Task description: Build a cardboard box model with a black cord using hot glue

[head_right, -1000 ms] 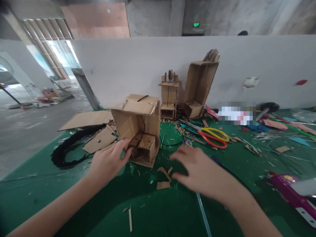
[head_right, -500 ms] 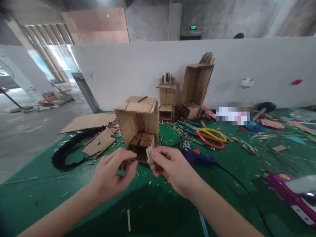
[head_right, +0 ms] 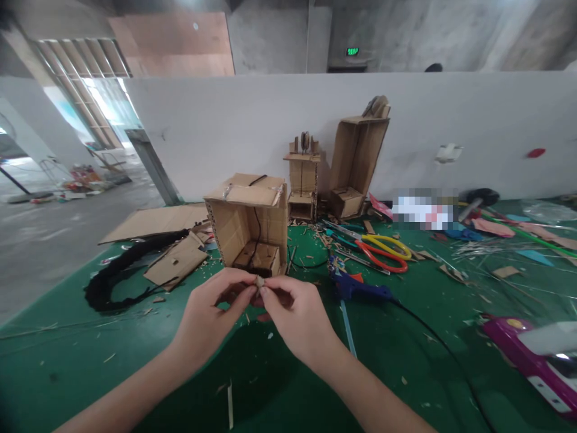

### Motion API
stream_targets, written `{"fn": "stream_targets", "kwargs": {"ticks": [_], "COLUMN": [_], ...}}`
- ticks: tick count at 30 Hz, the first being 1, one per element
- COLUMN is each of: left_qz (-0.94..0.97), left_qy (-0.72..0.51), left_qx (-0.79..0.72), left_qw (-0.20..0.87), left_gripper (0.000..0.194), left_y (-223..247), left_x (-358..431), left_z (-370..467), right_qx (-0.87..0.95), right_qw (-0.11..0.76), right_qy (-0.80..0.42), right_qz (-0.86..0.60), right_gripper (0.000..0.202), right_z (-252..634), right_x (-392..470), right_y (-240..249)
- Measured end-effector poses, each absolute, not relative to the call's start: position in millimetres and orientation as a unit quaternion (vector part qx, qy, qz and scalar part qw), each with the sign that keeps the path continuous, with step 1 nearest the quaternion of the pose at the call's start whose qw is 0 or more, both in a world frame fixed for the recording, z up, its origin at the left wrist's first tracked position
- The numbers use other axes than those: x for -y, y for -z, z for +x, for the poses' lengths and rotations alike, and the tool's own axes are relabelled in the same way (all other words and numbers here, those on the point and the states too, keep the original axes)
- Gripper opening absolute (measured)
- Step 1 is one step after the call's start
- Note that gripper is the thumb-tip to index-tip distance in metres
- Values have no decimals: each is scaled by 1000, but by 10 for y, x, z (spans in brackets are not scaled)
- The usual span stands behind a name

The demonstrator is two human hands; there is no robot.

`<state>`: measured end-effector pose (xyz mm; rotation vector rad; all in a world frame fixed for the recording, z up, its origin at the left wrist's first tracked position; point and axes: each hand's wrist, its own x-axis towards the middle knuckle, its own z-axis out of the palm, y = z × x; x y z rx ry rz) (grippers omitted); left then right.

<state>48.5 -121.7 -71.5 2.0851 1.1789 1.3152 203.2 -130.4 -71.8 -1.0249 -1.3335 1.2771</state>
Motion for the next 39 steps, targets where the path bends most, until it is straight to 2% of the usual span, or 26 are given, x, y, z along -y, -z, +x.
{"fn": "stream_targets", "kwargs": {"ticks": [6, 10, 23, 32, 39], "left_qz": [783, 803, 752, 744, 738], "left_qy": [-466, -457, -433, -417, -426], "left_qx": [-393, -368, -443, -463, -462], "left_qw": [123, 101, 226, 242, 246], "left_gripper": [16, 18, 16, 14, 12], "left_y": [759, 774, 808, 831, 836], "left_x": [1181, 1176, 1185, 1194, 1211], "left_z": [472, 463, 516, 520, 517], "right_qx": [639, 655, 695, 715, 704], "right_qw": [457, 458, 422, 406, 437], "right_qy": [-404, -368, -317, -274, -255], "right_qz": [-468, -475, -488, -499, -499], "right_gripper": [16, 15, 17, 18, 15], "right_z": [2056, 2063, 2071, 2053, 2023], "right_x": [1291, 1276, 1255, 1259, 1266], "right_y": [768, 790, 818, 853, 865]}}
